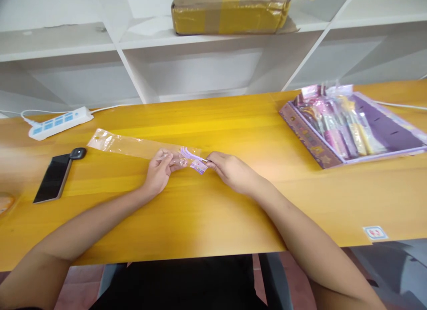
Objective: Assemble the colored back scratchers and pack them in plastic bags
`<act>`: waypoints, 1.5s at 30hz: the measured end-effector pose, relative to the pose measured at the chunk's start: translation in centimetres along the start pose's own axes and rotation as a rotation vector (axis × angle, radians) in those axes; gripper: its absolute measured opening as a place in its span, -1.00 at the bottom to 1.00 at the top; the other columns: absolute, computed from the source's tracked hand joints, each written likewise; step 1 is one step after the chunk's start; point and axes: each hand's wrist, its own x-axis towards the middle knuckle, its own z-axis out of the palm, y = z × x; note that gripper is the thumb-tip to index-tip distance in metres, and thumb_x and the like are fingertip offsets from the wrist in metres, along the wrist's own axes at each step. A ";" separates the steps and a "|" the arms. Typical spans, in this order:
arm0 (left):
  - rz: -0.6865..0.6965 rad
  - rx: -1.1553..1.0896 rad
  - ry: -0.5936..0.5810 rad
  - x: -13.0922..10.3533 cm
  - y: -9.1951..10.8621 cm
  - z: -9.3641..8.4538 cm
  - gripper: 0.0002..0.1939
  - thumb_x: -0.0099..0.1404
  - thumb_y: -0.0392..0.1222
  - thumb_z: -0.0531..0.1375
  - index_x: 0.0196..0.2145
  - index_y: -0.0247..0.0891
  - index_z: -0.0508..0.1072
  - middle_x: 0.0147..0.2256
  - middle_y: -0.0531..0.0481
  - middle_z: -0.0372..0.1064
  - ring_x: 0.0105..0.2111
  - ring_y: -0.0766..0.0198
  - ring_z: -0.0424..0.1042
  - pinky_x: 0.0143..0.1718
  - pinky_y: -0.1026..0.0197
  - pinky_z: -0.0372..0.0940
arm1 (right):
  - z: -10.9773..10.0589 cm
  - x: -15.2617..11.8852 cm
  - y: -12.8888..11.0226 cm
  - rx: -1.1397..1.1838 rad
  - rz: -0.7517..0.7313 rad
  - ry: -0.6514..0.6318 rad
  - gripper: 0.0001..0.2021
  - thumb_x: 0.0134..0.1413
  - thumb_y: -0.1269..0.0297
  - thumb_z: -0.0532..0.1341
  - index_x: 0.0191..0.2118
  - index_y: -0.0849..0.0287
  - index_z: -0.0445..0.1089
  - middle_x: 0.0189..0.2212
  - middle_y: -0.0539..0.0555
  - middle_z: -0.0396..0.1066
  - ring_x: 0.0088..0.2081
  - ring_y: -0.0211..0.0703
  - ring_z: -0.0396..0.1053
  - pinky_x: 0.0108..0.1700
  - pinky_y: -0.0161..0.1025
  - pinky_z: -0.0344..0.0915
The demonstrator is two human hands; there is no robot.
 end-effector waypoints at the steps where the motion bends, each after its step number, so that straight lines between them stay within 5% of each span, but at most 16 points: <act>1: 0.019 -0.003 0.031 0.1 0.1 0.0 -0.51 0.25 0.13 0.52 -0.23 -0.21 0.37 -0.23 0.02 0.59 -0.21 0.21 0.64 -0.11 0.07 0.61 | -0.1 0.1 0.3 -0.012 -0.024 -0.003 -0.65 0.62 0.04 0.02 -0.13 0.11 0.41 -0.23 0.14 0.56 -0.28 -0.08 0.50 -0.22 -0.20 0.34; 8: 0.118 -0.124 0.095 0.3 0.4 -0.3 -0.57 0.24 0.04 0.53 -0.22 -0.18 0.39 -0.28 0.10 0.54 -0.22 0.30 0.60 -0.05 0.14 0.57 | -1.4 0.1 1.0 -0.054 0.024 -0.023 -0.57 0.63 0.05 -0.02 -0.20 0.15 0.44 -0.30 0.11 0.55 -0.32 -0.12 0.46 -0.21 -0.20 0.31; 17: 0.055 -0.129 0.029 0.1 0.7 0.4 -0.47 0.08 0.05 0.63 -0.25 -0.21 0.45 -0.35 0.14 0.50 -0.27 0.31 0.60 -0.05 0.11 0.61 | -1.2 0.3 0.5 0.056 0.054 -0.071 -0.51 0.63 -0.03 -0.04 -0.10 0.15 0.53 -0.16 0.16 0.61 -0.16 -0.06 0.54 -0.03 -0.17 0.39; 33: -0.055 0.053 -0.187 0.1 -0.7 -0.4 -0.55 0.26 0.09 0.53 -0.08 -0.30 0.64 -0.10 -0.15 0.70 -0.12 0.10 0.71 0.05 0.03 0.60 | 0.6 0.9 0.9 0.140 -0.007 0.016 -0.66 0.57 0.02 0.11 -0.02 0.14 0.53 -0.12 0.17 0.57 -0.09 -0.02 0.55 0.01 -0.08 0.46; 39: -0.065 0.198 -0.271 0.0 -0.9 -0.9 -0.55 0.34 0.12 0.47 -0.05 -0.33 0.69 -0.05 -0.23 0.70 -0.10 0.05 0.71 0.04 0.02 0.60 | 1.3 0.3 0.3 0.315 0.211 -0.016 -0.32 0.51 -0.10 0.15 0.52 0.09 -0.01 0.12 0.23 0.50 -0.32 -0.13 0.54 -0.25 -0.11 0.51; 45: -0.080 0.344 -0.357 -0.5 0.1 -0.6 -0.52 0.36 0.22 0.42 -0.29 -0.34 0.69 -0.31 -0.18 0.68 -0.36 0.19 0.64 -0.19 0.15 0.54 | 1.5 0.0 -0.7 0.220 0.164 -0.042 -0.28 0.57 -0.12 0.01 0.58 0.01 -0.30 0.26 0.29 0.38 -0.17 -0.03 0.59 0.01 0.09 0.54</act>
